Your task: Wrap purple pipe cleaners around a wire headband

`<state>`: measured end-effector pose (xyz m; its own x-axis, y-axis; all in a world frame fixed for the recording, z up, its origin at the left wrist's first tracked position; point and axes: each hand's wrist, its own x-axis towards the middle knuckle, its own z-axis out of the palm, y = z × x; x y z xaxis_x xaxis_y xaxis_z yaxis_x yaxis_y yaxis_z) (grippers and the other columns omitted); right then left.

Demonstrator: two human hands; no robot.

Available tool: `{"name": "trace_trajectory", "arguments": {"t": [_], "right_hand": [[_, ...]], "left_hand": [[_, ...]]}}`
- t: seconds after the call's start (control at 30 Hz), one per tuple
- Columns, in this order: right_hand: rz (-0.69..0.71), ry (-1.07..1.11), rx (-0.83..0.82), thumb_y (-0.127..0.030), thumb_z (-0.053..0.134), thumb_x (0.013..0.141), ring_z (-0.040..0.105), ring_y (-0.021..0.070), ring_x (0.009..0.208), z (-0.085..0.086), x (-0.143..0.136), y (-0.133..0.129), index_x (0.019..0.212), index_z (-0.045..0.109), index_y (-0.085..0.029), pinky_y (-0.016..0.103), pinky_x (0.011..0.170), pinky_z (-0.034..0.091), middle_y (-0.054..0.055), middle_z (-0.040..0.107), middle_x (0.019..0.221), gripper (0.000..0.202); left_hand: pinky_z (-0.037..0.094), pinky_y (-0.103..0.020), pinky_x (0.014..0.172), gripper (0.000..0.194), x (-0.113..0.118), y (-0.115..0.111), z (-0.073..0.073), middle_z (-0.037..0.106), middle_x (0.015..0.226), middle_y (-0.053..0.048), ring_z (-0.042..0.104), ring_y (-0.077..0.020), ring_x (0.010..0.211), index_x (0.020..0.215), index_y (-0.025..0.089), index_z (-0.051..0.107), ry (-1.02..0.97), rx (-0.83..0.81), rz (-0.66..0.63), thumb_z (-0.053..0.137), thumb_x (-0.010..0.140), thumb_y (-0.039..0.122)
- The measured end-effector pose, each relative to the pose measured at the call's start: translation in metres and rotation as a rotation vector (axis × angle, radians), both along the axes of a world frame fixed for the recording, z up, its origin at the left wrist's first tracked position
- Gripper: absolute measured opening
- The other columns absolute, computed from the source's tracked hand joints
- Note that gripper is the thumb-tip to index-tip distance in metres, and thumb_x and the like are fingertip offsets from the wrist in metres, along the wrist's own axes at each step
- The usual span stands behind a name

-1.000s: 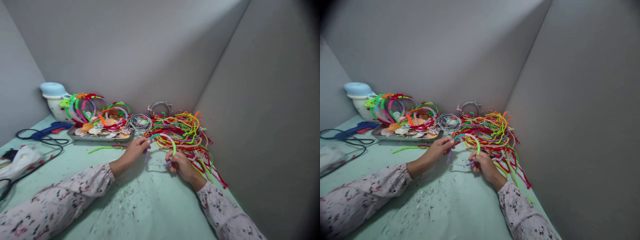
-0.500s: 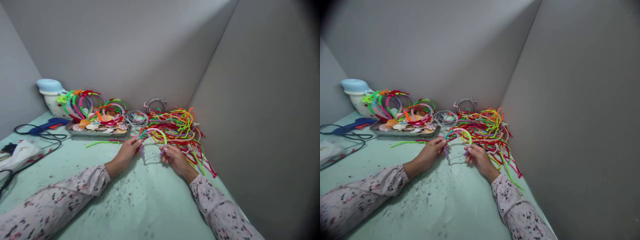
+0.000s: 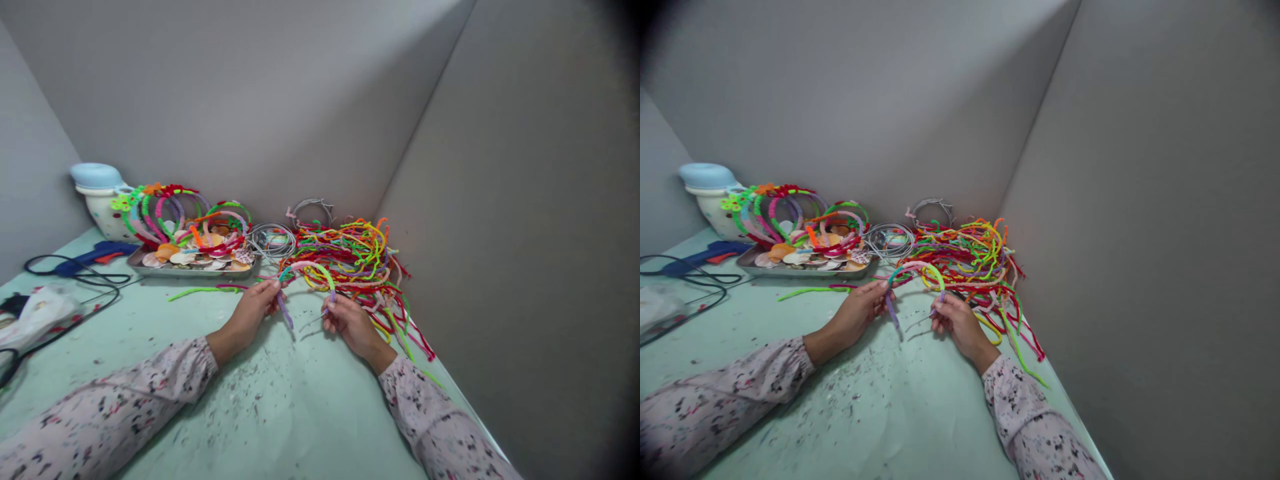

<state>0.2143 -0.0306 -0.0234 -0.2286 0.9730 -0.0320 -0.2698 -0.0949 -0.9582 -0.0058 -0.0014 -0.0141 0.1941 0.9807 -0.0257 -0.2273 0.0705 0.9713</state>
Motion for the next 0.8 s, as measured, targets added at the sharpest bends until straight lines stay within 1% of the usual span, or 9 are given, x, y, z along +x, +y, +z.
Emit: {"name": "trace_trajectory", "arguments": {"t": [0.1,0.23,0.33,0.6,0.8], "right_hand": [[0.000,0.007,-0.001,-0.032,0.067,0.076,0.057,0.0082,0.051,-0.0003,0.0005,0.0000,0.079,0.061,-0.016,0.017,0.043,0.039,-0.001,0.060,0.067,0.017],[-0.057,0.054,-0.006,-0.036,0.068,0.076,0.057,0.0081,0.053,0.0005,0.0001,0.0002,0.087,0.063,-0.017,0.016,0.042,0.039,0.000,0.061,0.073,0.022],[-0.068,0.069,-0.016,-0.038,0.069,0.076,0.057,0.0074,0.052,0.0008,-0.0005,0.0005,0.086,0.063,-0.016,0.016,0.042,0.039,-0.001,0.060,0.072,0.025],[-0.065,0.042,0.001,-0.040,0.070,0.077,0.055,0.0061,0.052,-0.0004,-0.0003,0.0007,0.088,0.063,-0.016,0.016,0.043,0.039,-0.002,0.060,0.071,0.027],[-0.092,0.025,0.012,-0.040,0.070,0.077,0.053,0.0058,0.050,-0.0015,-0.0003,0.0014,0.089,0.063,-0.017,0.016,0.042,0.038,-0.002,0.060,0.070,0.027]], "left_hand": [[0.034,-0.018,0.049,0.030,0.0000,0.0001,-0.0001,0.058,0.069,0.000,0.048,-0.0075,0.055,0.082,0.015,0.062,0.021,-0.004,-0.011,0.064,0.078,0.045],[0.032,-0.018,0.048,0.027,-0.0005,-0.0005,-0.0003,0.055,0.065,0.002,0.045,-0.0072,0.052,0.082,0.015,0.061,0.042,0.001,-0.027,0.066,0.077,0.041],[0.032,-0.017,0.048,0.025,-0.0007,-0.0008,-0.0006,0.054,0.065,0.002,0.044,-0.0069,0.052,0.082,0.016,0.061,0.058,0.012,-0.037,0.065,0.079,0.040],[0.035,-0.017,0.048,0.024,0.0008,-0.0018,0.0009,0.055,0.068,0.002,0.047,-0.0069,0.053,0.086,0.016,0.060,0.045,0.038,-0.019,0.067,0.077,0.038],[0.034,-0.017,0.046,0.025,0.0019,-0.0028,0.0043,0.056,0.067,0.002,0.047,-0.0073,0.052,0.083,0.016,0.059,0.009,0.010,-0.023,0.068,0.075,0.039]]}}
